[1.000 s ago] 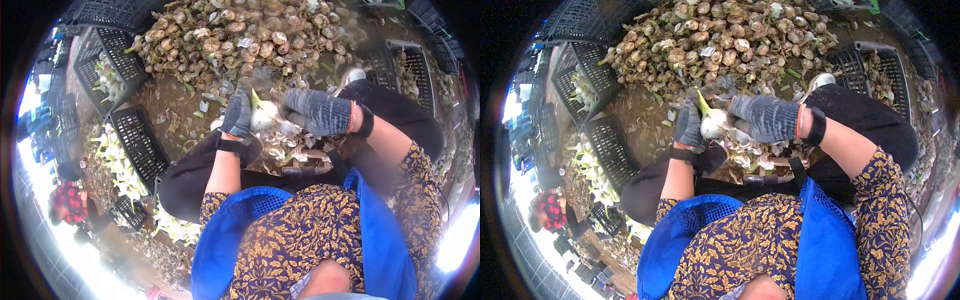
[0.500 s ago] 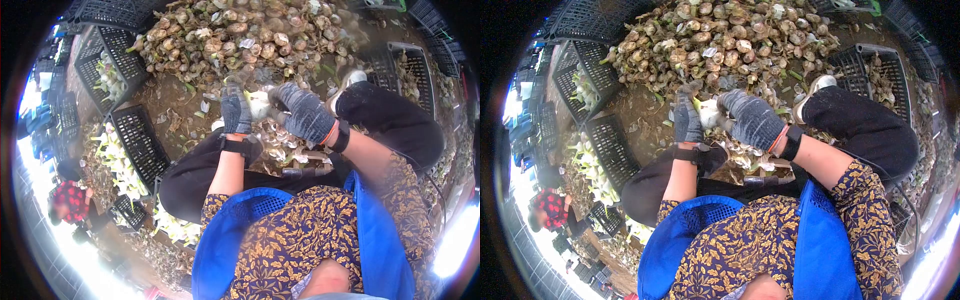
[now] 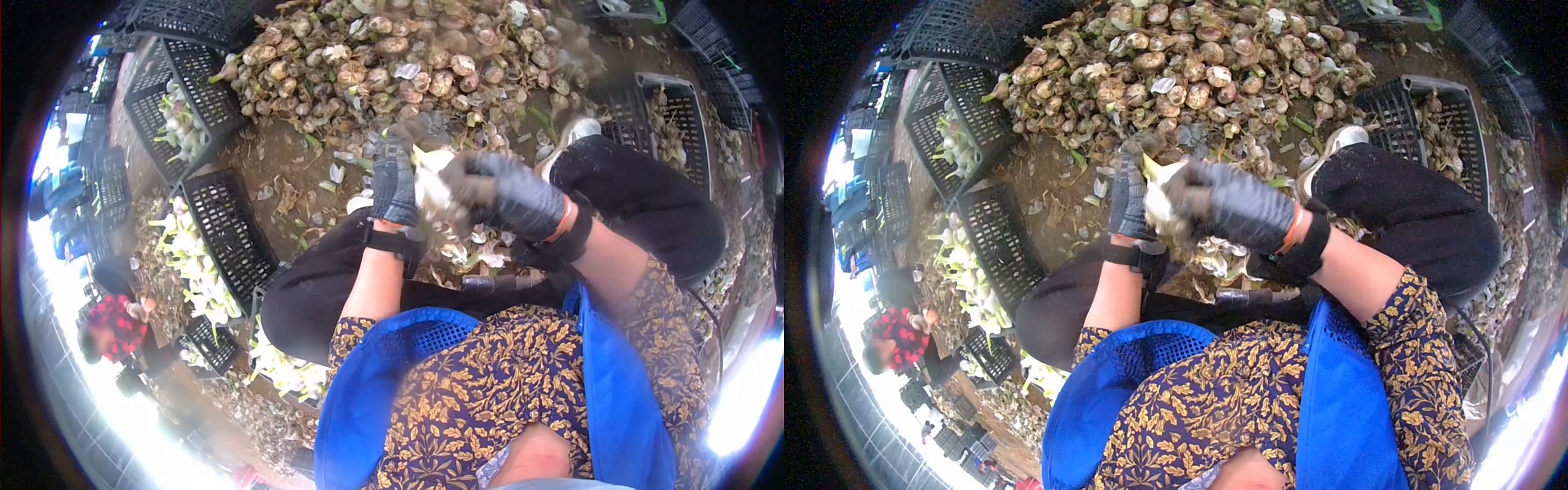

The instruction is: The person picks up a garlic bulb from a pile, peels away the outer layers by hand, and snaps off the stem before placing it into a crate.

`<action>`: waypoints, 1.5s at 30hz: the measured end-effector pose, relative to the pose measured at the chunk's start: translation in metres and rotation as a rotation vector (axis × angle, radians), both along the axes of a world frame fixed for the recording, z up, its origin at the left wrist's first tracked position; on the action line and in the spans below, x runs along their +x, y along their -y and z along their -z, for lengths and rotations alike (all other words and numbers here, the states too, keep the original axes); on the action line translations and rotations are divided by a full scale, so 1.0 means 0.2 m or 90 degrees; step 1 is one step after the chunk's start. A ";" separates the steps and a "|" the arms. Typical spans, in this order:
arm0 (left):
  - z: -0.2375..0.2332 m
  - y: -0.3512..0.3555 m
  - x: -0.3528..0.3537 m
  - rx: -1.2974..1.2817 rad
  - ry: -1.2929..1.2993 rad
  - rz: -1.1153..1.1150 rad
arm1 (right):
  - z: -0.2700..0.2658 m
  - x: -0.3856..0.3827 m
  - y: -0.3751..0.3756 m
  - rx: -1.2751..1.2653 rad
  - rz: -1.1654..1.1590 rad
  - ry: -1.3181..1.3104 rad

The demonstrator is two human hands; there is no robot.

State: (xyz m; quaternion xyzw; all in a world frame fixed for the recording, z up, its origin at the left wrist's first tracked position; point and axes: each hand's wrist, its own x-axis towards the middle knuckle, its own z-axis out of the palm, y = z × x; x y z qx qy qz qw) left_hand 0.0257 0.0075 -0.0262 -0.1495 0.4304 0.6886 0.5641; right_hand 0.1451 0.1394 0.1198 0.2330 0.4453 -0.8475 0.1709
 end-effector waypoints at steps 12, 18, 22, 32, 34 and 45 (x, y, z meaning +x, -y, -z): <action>0.05 0.00 0.10 0.045 -0.662 0.246 | -0.01 0.02 -0.34 -0.180 0.267 -0.341; -0.19 -0.02 -0.02 -0.204 -0.256 -0.178 | 0.13 0.12 -0.48 0.288 -0.253 0.018; 0.06 0.01 -0.08 -0.116 -0.133 -0.352 | 0.35 0.16 -0.24 0.909 -0.319 -0.126; -0.14 -0.01 0.10 -0.242 -0.618 0.033 | 0.34 -0.05 0.07 0.489 0.191 -0.198; -0.16 0.01 0.07 -0.243 -0.560 0.051 | 0.31 -0.07 0.04 0.397 0.104 -0.113; -0.18 -0.01 0.11 -0.186 -0.723 0.026 | 0.24 -0.09 0.01 0.096 0.080 0.071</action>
